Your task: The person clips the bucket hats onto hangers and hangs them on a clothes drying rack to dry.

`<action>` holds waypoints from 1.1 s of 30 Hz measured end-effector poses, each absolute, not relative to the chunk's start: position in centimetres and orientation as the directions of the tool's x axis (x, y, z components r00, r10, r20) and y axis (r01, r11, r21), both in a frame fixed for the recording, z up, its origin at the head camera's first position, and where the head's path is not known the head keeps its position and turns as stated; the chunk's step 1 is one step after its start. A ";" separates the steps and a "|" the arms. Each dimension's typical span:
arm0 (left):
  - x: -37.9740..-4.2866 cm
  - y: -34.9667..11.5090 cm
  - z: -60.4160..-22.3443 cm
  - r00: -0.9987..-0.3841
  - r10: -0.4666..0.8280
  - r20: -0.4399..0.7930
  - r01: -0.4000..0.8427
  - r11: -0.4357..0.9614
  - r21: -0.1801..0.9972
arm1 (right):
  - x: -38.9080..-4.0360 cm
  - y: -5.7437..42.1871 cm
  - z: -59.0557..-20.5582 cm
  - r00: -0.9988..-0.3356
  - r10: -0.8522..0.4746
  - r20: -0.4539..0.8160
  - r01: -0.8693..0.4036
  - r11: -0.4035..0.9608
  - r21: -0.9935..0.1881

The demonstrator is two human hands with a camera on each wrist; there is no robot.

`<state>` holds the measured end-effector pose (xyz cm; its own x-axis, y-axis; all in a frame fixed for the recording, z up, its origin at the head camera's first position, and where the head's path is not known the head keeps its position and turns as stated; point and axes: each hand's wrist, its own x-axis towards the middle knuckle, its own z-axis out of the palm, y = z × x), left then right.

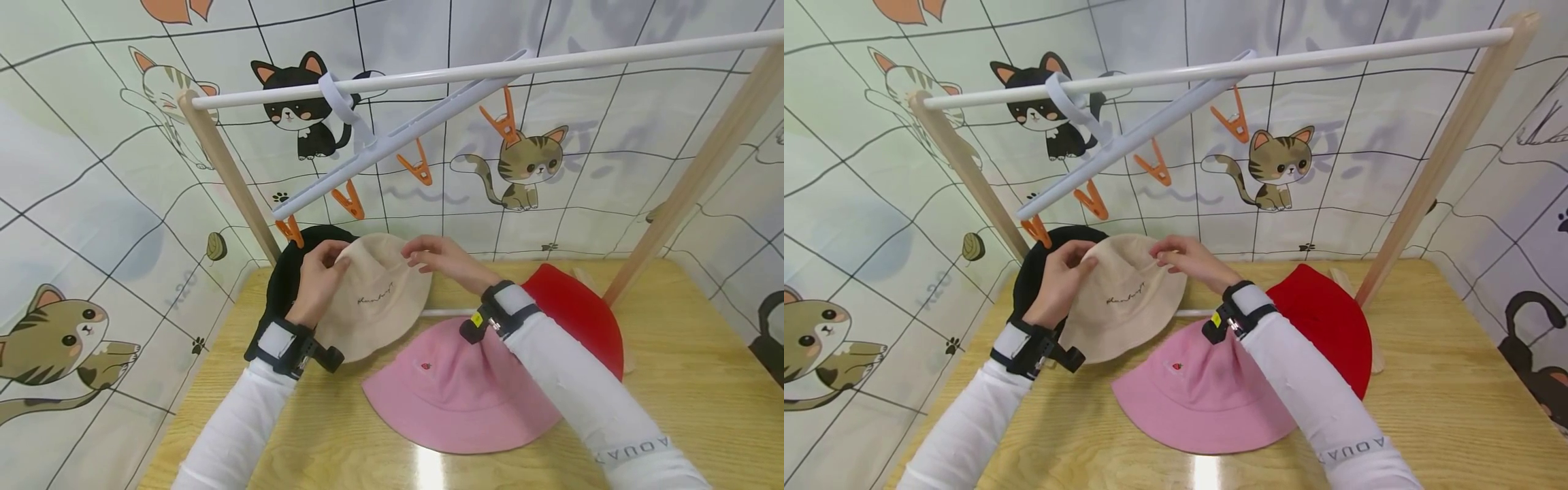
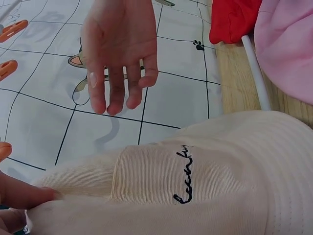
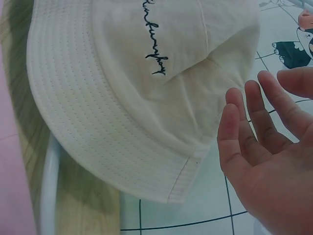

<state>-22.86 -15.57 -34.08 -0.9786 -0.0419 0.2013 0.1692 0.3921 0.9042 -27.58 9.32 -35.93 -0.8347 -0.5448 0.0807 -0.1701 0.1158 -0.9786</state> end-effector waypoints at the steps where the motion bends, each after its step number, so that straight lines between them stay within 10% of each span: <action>1: -22.9 -15.5 -34.0 -0.978 -0.039 0.204 0.173 0.389 0.905 | -27.7 9.2 -35.7 -0.835 -0.545 0.084 -0.178 0.121 -0.977; 33: -23.7 -15.2 -31.6 -0.965 0.053 0.257 0.260 0.338 0.904 | -28.4 4.7 -28.5 -0.842 -0.488 0.229 -0.349 0.170 -0.922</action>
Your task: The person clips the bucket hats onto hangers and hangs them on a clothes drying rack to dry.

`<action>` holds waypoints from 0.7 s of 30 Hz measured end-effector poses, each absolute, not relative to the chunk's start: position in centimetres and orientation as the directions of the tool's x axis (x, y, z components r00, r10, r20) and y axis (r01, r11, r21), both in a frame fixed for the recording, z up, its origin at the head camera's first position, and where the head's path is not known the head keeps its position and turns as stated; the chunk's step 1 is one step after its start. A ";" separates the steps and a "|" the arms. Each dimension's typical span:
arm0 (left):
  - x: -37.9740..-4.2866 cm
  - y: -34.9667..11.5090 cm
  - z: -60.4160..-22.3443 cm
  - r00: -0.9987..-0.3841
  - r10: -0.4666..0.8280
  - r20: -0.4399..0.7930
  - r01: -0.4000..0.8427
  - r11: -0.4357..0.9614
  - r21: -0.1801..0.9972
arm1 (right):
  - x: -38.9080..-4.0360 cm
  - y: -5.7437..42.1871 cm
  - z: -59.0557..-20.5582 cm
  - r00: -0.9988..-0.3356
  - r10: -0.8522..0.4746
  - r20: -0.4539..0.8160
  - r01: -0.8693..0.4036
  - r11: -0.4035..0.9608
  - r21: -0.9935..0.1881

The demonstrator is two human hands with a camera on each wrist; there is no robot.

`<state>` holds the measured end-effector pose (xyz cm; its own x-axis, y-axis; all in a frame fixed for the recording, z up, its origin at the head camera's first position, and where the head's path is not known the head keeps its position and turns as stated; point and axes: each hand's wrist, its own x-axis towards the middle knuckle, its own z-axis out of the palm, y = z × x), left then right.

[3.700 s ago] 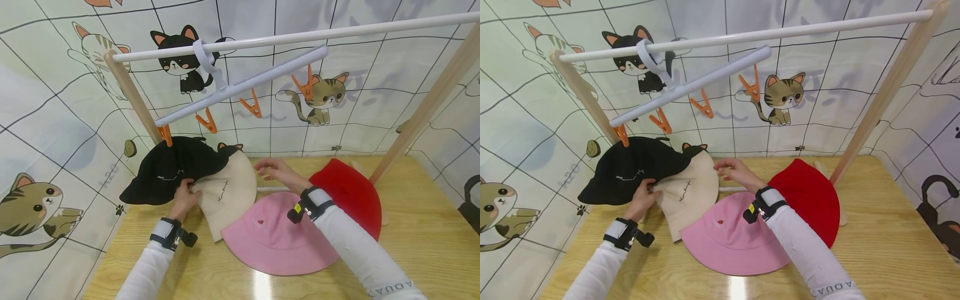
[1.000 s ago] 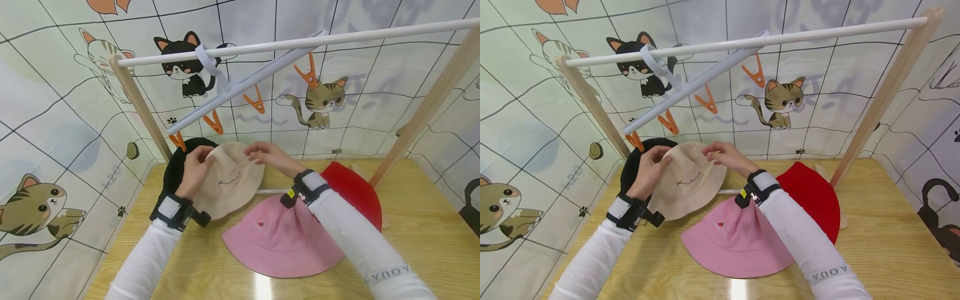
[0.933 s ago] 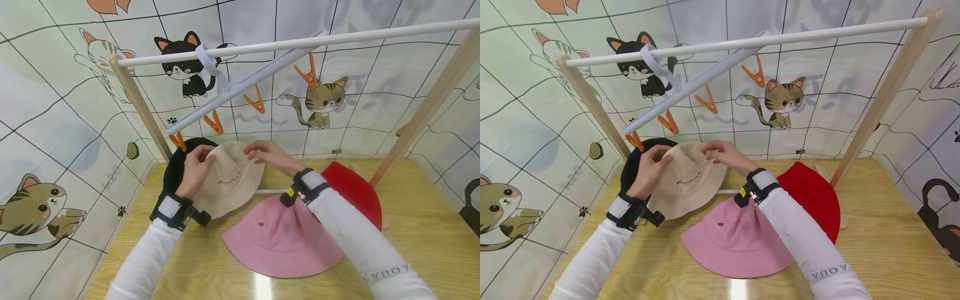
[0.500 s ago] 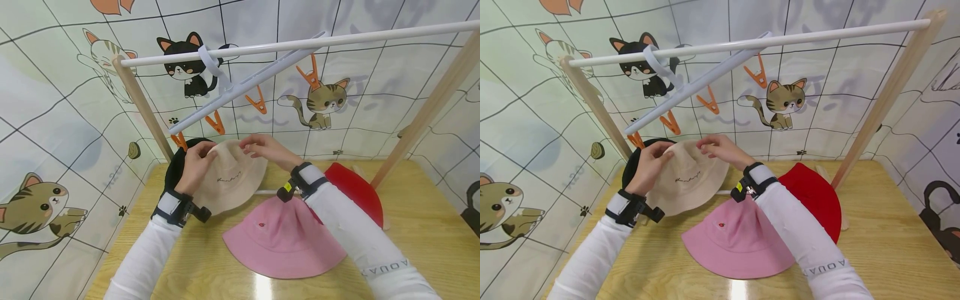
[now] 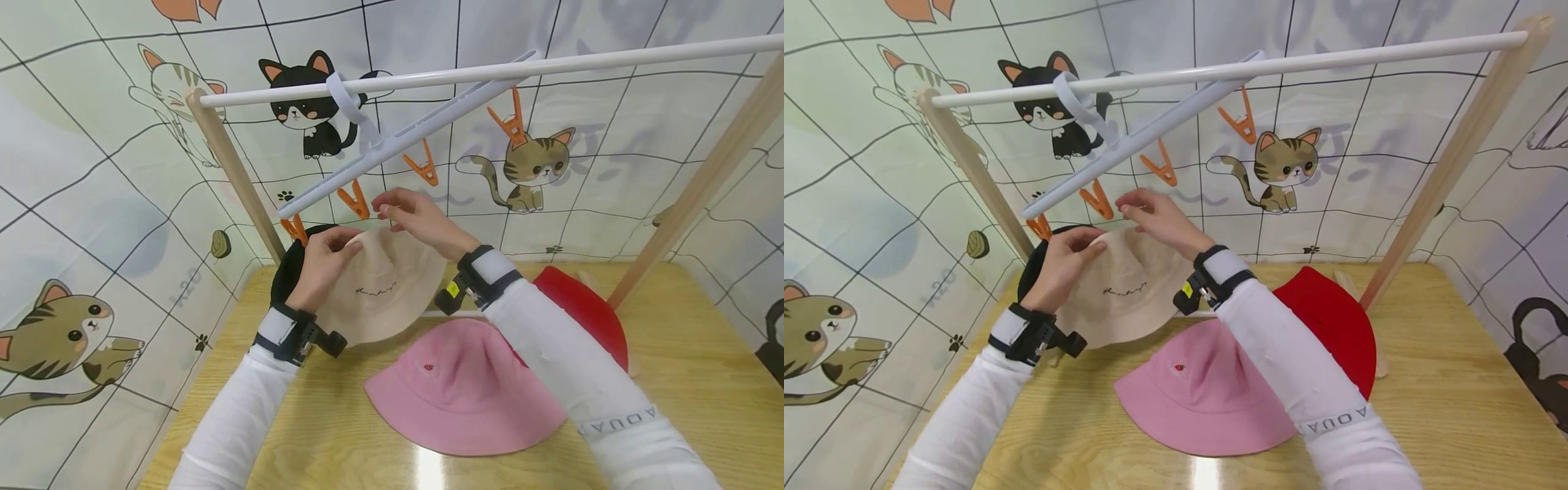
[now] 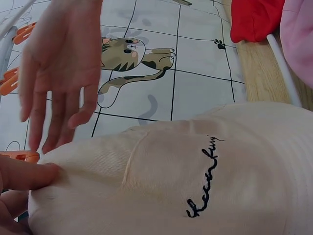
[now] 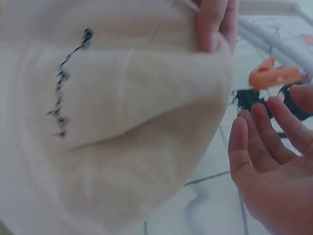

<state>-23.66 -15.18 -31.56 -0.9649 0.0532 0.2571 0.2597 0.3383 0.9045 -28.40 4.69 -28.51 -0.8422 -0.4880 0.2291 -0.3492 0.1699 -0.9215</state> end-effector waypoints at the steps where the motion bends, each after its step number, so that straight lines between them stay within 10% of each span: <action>1: -23.7 -15.2 -31.5 -0.964 0.057 0.261 0.264 0.337 0.903 | -28.4 4.4 -28.2 -0.845 -0.478 0.239 -0.355 0.168 -0.920; 21: -23.8 -15.2 -30.6 -0.962 0.058 0.266 0.269 0.348 0.898 | -28.2 0.7 -24.9 -0.879 -0.421 0.226 -0.287 0.088 -0.954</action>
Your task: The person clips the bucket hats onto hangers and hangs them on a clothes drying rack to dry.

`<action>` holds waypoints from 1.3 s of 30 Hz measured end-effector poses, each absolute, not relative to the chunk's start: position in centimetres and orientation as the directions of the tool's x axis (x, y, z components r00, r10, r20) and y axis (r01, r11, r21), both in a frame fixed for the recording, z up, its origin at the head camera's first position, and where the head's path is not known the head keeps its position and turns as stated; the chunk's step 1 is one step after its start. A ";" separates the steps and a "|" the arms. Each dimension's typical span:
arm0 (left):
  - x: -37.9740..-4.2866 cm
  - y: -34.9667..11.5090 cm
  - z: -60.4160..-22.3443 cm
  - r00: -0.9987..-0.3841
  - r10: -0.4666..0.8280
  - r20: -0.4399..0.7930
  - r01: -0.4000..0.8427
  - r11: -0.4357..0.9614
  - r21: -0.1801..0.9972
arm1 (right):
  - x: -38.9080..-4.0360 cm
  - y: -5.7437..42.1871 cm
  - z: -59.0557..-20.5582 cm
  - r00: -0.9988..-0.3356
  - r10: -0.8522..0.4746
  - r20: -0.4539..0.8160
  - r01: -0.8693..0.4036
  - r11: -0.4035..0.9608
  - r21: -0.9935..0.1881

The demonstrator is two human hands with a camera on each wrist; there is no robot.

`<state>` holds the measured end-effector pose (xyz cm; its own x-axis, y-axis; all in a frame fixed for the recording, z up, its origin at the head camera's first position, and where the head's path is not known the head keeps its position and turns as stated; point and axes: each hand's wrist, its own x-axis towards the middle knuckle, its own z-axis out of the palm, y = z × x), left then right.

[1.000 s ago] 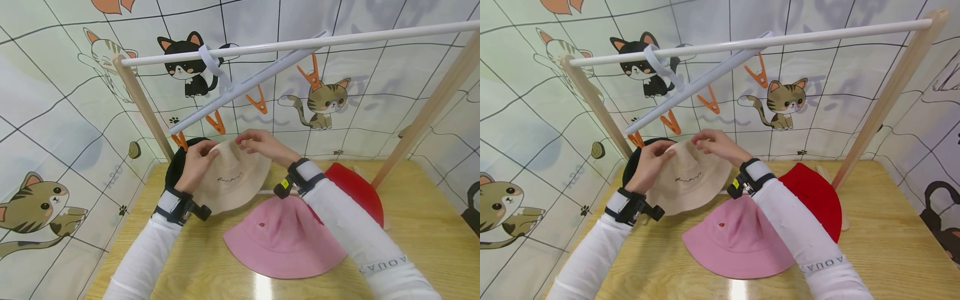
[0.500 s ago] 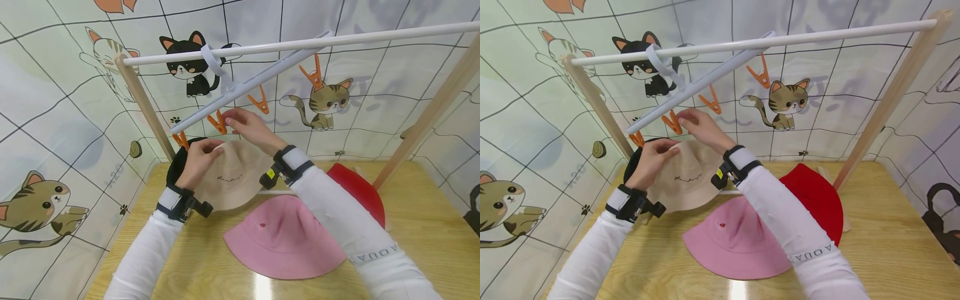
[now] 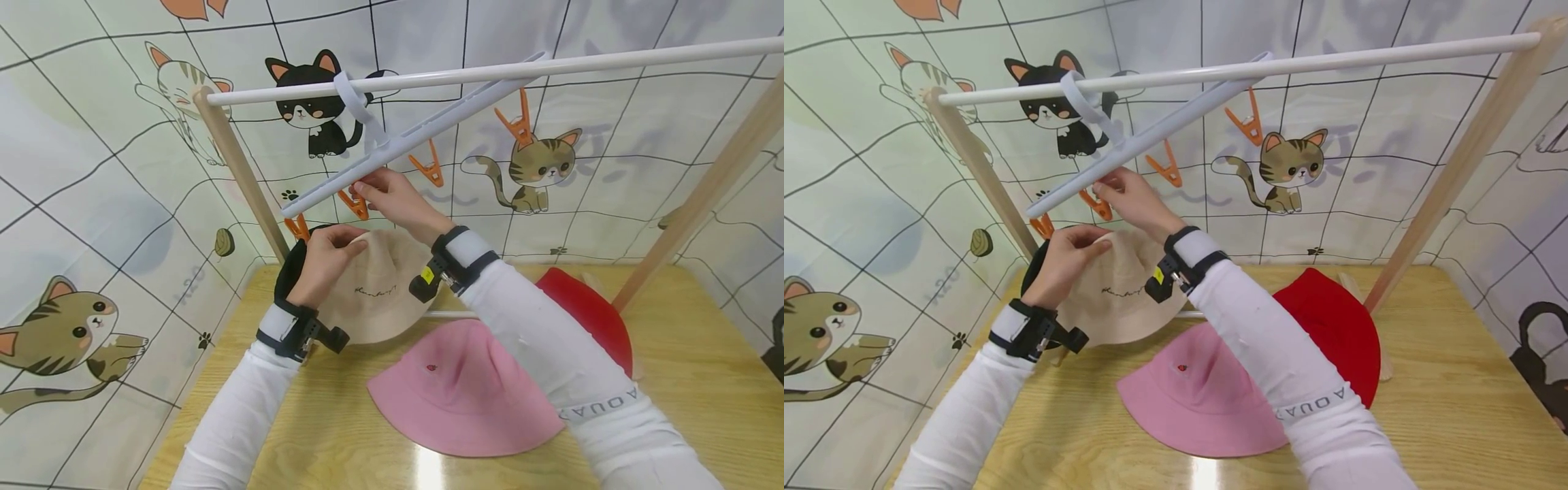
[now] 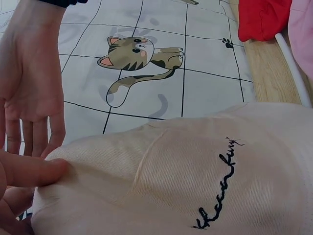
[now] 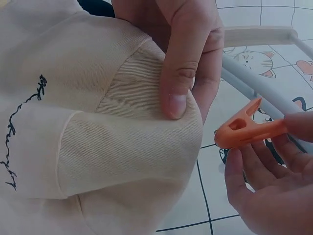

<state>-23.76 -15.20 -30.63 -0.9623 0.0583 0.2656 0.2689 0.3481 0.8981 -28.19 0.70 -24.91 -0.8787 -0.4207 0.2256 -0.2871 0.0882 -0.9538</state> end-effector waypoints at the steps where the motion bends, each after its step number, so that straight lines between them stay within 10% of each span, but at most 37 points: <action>1: -23.8 -15.2 -30.6 -0.961 0.056 0.269 0.271 0.352 0.896 | -28.2 0.6 -24.9 -0.883 -0.415 0.221 -0.275 0.076 -0.958; 39: -23.2 -14.5 -30.4 -0.922 -0.098 0.374 0.309 0.394 0.866 | -28.8 0.1 -25.7 -0.899 -0.370 0.235 -0.161 -0.220 -0.962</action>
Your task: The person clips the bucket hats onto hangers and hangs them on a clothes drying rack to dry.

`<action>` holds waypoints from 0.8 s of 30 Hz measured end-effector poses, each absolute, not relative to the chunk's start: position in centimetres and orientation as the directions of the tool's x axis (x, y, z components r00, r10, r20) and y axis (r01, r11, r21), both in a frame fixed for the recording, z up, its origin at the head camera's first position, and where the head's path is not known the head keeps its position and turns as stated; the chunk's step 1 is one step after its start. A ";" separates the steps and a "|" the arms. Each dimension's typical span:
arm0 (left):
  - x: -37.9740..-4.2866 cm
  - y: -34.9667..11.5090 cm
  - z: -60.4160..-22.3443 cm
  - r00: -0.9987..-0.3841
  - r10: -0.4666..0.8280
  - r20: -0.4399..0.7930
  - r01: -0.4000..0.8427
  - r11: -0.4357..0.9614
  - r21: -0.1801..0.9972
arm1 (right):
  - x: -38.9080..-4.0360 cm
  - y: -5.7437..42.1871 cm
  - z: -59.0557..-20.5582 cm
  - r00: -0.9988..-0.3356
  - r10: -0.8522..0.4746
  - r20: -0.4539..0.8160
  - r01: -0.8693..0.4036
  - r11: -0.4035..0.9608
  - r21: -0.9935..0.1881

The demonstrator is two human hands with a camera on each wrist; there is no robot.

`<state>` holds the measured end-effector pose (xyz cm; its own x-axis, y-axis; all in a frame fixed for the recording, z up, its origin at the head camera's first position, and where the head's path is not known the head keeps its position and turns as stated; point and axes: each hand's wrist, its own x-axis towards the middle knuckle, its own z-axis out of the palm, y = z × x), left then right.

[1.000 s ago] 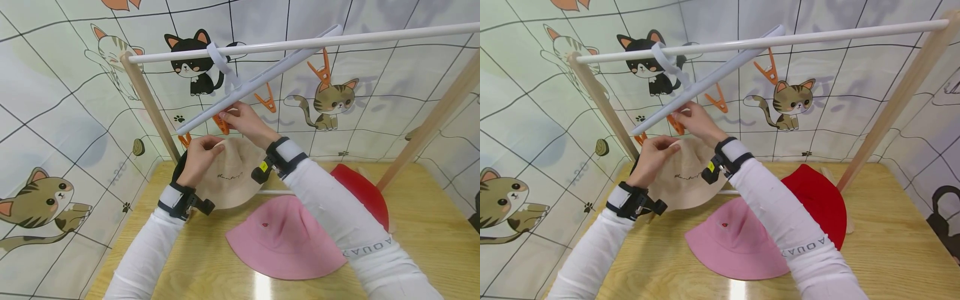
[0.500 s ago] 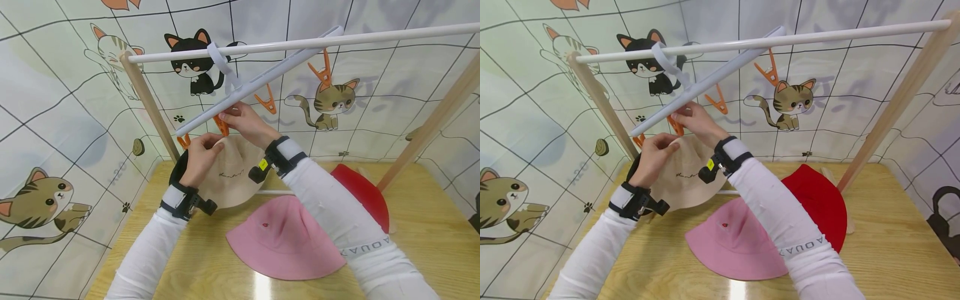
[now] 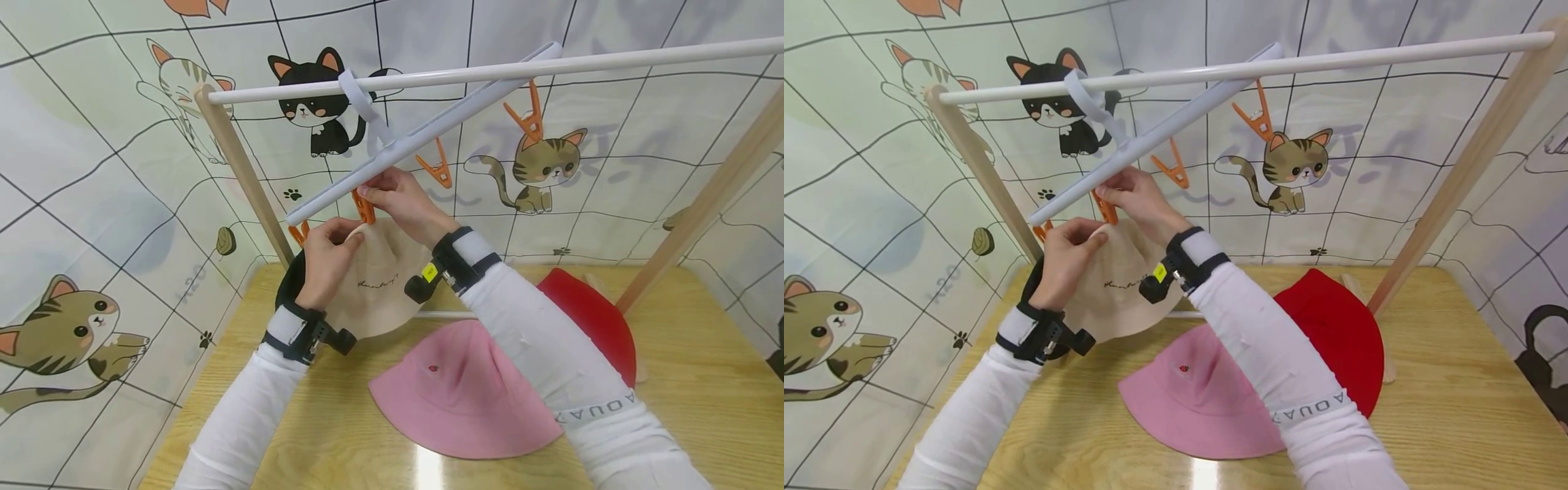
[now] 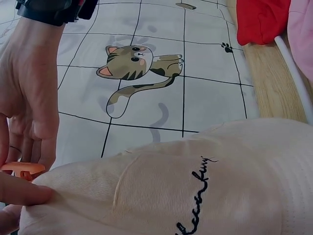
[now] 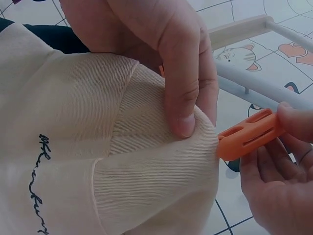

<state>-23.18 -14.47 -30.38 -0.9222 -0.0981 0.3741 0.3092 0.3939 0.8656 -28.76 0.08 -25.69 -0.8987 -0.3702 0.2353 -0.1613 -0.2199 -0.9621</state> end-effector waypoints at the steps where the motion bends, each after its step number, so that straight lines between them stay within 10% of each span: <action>1: -23.2 -14.5 -30.4 -0.918 -0.103 0.383 0.315 0.397 0.862 | -28.8 0.1 -25.7 -0.900 -0.367 0.237 -0.163 -0.222 -0.961; 24: -23.0 -14.4 -30.1 -0.884 -0.137 0.446 0.382 0.336 0.861 | -28.8 0.2 -25.8 -0.890 -0.387 0.240 -0.173 -0.200 -0.964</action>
